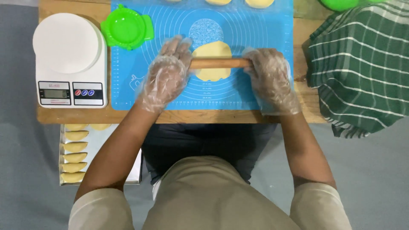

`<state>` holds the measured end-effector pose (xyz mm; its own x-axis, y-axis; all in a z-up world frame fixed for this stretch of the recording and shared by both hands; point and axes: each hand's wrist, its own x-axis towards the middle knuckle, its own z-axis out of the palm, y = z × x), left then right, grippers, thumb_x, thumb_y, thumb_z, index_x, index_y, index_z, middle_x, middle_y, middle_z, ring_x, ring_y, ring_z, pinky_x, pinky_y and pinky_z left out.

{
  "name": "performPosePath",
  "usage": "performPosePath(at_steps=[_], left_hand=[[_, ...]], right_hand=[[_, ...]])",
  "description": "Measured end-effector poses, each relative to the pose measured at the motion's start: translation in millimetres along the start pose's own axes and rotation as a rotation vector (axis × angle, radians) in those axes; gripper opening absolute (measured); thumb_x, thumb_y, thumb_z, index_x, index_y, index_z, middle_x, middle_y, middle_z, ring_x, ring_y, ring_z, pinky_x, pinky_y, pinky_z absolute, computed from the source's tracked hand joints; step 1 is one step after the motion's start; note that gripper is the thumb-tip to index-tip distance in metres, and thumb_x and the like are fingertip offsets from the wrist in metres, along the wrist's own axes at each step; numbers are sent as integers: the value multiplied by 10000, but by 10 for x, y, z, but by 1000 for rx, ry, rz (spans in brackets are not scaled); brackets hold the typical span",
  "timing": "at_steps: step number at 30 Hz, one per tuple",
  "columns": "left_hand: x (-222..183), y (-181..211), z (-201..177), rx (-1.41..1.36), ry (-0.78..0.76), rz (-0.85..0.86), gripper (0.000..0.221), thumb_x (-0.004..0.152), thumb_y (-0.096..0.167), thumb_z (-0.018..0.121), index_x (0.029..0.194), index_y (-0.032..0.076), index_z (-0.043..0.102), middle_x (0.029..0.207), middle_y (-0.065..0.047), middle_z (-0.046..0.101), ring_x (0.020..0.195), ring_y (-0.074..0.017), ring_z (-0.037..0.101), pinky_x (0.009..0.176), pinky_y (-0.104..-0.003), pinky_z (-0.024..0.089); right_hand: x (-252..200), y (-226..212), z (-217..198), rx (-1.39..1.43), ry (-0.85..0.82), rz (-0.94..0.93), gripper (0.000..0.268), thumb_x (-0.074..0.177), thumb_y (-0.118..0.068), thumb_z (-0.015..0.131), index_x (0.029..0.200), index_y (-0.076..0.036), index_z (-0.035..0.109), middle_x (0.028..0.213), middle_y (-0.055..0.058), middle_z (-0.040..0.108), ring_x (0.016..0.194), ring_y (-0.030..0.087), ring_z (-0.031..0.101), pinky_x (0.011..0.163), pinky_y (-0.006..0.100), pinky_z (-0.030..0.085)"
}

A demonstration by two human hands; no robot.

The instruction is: Rolling out dough, adding filling, and using a plastic mold to shape and seal pastries.

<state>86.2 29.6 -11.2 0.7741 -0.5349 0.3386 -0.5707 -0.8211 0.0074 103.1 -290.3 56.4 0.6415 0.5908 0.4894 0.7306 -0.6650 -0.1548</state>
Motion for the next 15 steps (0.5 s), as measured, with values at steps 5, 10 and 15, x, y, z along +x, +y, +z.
performPosePath(at_steps=[5, 10, 15], left_hand=[[419, -106, 238, -252, -223, -153, 883, 1084, 652, 158, 1573, -56, 357, 1688, -189, 166, 1546, -387, 86, 1254, -533, 68], [405, -62, 103, -147, -120, -99, 652, 1176, 539, 300, 1672, 125, 214, 1714, -127, 164, 1533, -468, 79, 1269, -622, 120], [346, -123, 19, -31, -134, 5, 683, 1268, 455, 613, 1680, 195, 135, 1730, -89, 129, 1536, -481, 96, 1276, -631, 169]], right_hand=[[113, 142, 95, -52, -271, 179, 574, 969, -302, 691, 1422, -15, 486, 1417, 312, 544, 1191, 521, 571, 918, 607, 502], [-45, -324, 92, -150, -331, 361, 792, 1068, -445, 585, 1596, 31, 235, 1625, 291, 289, 1486, 468, 313, 1199, 574, 285], [-235, -781, 75, -224, -362, 499, 913, 1064, -668, 365, 1630, 27, 190, 1688, 274, 197, 1563, 471, 239, 1273, 602, 180]])
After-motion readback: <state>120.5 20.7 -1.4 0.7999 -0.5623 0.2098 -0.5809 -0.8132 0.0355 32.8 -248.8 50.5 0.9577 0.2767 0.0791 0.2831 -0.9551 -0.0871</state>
